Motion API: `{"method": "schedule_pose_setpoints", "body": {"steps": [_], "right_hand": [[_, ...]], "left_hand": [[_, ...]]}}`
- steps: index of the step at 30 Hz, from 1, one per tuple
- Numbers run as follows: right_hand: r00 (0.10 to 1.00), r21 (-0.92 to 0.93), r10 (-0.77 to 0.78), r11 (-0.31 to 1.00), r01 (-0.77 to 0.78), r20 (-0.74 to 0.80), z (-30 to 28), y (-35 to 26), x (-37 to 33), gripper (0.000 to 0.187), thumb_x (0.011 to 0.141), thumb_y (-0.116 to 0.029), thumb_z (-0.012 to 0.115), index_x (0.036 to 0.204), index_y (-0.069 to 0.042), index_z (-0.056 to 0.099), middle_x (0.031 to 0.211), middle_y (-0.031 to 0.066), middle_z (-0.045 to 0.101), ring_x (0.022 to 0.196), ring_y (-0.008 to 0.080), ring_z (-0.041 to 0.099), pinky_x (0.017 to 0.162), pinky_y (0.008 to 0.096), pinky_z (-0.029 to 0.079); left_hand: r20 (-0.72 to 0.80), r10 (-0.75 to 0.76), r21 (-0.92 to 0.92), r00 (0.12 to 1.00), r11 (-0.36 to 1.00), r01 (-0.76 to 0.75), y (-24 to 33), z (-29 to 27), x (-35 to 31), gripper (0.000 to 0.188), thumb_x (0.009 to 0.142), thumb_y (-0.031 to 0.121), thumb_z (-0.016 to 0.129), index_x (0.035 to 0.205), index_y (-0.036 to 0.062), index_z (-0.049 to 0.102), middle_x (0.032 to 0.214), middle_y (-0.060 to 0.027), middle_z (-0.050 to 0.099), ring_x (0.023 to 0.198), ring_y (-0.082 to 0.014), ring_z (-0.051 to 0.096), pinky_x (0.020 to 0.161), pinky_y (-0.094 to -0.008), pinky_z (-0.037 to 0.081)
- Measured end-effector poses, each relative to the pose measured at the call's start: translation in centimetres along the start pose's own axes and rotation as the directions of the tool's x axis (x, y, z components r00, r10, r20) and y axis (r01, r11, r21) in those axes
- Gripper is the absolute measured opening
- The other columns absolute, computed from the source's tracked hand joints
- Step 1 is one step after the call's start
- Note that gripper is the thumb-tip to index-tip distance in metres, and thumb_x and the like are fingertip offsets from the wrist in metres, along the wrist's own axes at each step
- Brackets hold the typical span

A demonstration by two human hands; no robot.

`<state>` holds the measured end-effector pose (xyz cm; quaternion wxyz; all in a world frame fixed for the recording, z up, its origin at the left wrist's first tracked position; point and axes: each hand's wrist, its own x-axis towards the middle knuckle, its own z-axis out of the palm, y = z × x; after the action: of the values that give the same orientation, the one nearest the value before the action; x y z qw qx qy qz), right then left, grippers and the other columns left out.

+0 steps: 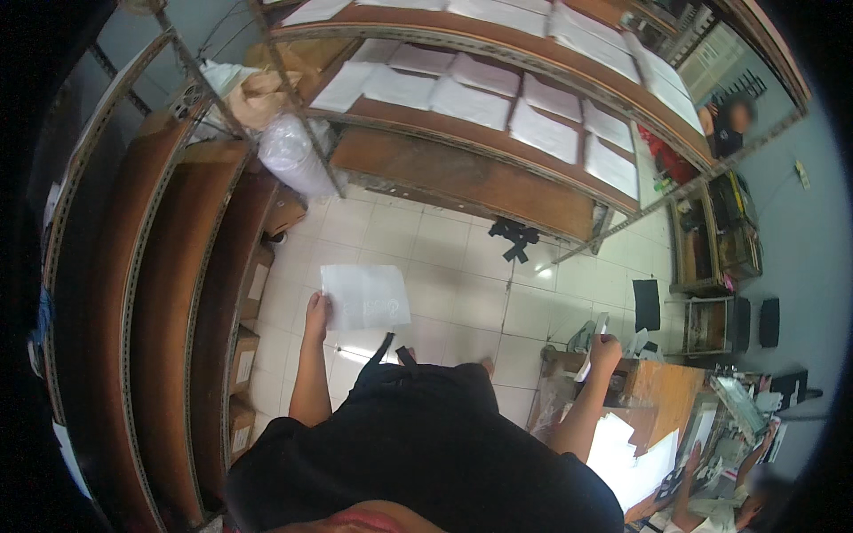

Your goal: The person repeatedly picks up white sheets of paper from a table and places them onto a nearby metal shelf. The person stacks the papers in neat piles on the shelf while another person sits in the background.

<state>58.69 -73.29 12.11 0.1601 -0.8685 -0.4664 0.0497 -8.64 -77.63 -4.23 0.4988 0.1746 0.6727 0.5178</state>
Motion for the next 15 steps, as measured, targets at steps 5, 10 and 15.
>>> {"method": "schedule_pose_setpoints", "body": {"steps": [5, 10, 15], "right_hand": [[0.984, -0.015, -0.170, 0.985, 0.171, 0.063, 6.7, -5.5, 1.1, 0.025, 0.078, -0.024, 0.065, 0.082, 0.001, 0.070, 0.076, 0.0192, 0.067, 0.075, 0.0337, 0.067, 0.068, 0.0404, 0.051], [0.984, 0.052, -0.146, 0.989, 0.141, 0.104, 12.4, -10.3, 2.3, 0.028, 0.079, -0.030, 0.065, 0.084, -0.003, 0.071, 0.077, 0.0174, 0.068, 0.076, 0.0319, 0.067, 0.069, 0.0396, 0.051], [0.952, 0.033, -0.138, 0.990, 0.135, 0.273, 19.7, -15.2, 3.6, 0.030, 0.079, -0.033, 0.062, 0.080, -0.005, 0.070, 0.080, 0.0158, 0.068, 0.077, 0.0337, 0.066, 0.073, 0.0415, 0.051]], "left_hand": [[0.131, 0.263, 0.215, 0.956, 0.934, -0.286, 8.9, -1.7, 4.4, 0.028, 0.089, 0.018, 0.060, 0.110, 0.0007, 0.060, 0.086, -0.0011, 0.062, 0.074, -0.0088, 0.055, 0.069, -0.0235, 0.044], [0.466, 0.411, 0.643, 0.784, 0.452, -0.619, 20.1, -0.9, 11.1, 0.015, 0.080, 0.015, 0.068, 0.092, 0.0062, 0.070, 0.085, -0.0109, 0.066, 0.077, -0.0231, 0.062, 0.071, -0.0321, 0.049], [0.502, 0.426, 0.771, 0.752, 0.174, -0.613, 28.1, 1.2, 17.4, 0.014, 0.076, 0.015, 0.069, 0.089, 0.0094, 0.071, 0.087, -0.0149, 0.065, 0.082, -0.0320, 0.063, 0.072, -0.0403, 0.050]]}}
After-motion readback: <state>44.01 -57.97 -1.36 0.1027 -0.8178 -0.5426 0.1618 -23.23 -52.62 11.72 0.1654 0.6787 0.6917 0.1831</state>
